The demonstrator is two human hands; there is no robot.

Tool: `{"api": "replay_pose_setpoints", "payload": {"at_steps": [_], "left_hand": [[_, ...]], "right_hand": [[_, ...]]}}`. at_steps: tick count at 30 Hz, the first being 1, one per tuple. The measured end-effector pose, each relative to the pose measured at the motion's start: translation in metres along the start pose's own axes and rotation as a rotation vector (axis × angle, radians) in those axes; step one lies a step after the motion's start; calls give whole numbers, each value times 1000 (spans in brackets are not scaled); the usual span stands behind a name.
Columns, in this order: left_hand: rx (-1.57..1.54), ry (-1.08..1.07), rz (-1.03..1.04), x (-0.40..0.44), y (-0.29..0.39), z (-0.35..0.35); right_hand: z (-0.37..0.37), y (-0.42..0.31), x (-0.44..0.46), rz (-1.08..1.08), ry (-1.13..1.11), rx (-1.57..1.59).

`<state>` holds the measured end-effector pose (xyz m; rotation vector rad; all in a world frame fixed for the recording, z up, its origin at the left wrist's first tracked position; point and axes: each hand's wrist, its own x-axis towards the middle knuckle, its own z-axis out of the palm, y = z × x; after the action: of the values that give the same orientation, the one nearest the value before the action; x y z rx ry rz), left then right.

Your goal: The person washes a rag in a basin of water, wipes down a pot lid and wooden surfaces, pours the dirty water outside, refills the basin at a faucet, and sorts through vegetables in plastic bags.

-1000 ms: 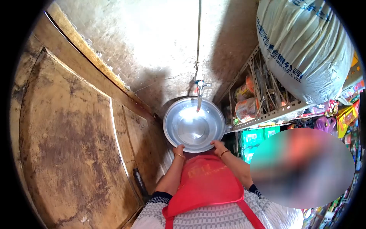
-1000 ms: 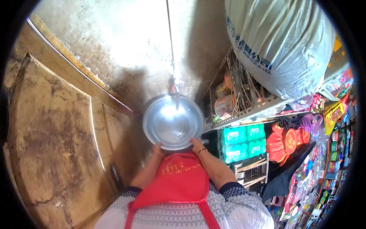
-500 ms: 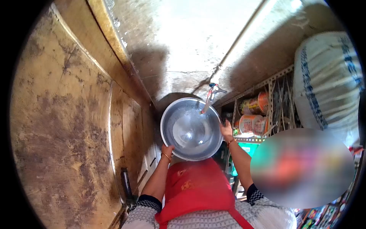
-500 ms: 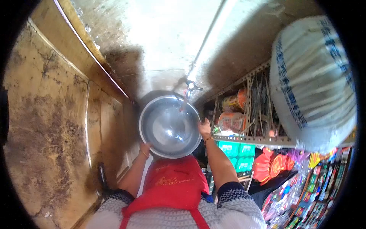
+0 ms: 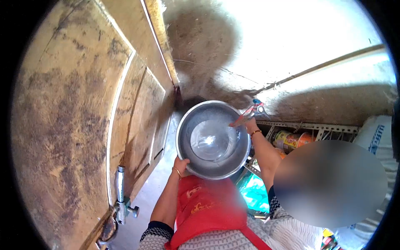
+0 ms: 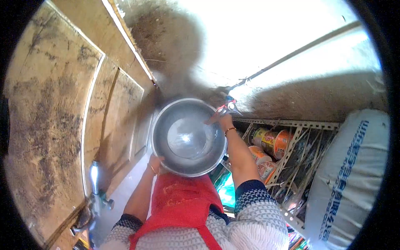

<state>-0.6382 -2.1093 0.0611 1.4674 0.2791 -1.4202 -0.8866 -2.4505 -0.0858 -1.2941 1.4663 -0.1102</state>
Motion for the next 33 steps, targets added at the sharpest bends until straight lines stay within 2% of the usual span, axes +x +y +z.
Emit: {"api": "replay_pose_setpoints", "payload": {"at_steps": [2,3,6,8,9,10,12,14,15,20,24,26,28,30,32,33], "left_hand": [[411,32,1,-2,-1,-3],[400,48,-1,-6,-2,-1],[296,126,18,-19,-3,18],[286,148,-18,-11,-17,11],[397,168,124,-7,-22,6],[508,187,266,-4,-29,1],[534,280,266,-13,-26,9],[564,367,262,-13,-31,2],[594,336,257,5,-47,-15],[533,244,125,-20,-29,-12],[456,245,125,-53,-23,2],[553,288,183,-74,-13,9],[504,296,140,-76,-21,2],[588,216,274,-65,-48,-17],[703,150,431,-50,-75,-34],[746,130,487,-51,-74,-34]], "right_hand": [[0,-28,-27,-44,-149,289],[3,-12,-10,-129,-110,-92],[-1,20,20,-241,-162,-509],[-1,23,14,-452,77,-729],[-1,21,11,-521,161,-803],[-1,17,10,-192,68,-194],[0,6,-3,150,-30,405],[0,-51,-65,152,-253,771],[1,-53,-63,151,-257,767],[5,-62,-65,213,-305,728],[2,-43,-49,183,-314,630],[2,-27,-31,156,-316,555],[4,-21,-26,77,-290,356],[15,-31,-46,-81,-208,-29],[22,-28,-52,-103,-51,523],[20,-30,-51,-103,-52,520]]}}
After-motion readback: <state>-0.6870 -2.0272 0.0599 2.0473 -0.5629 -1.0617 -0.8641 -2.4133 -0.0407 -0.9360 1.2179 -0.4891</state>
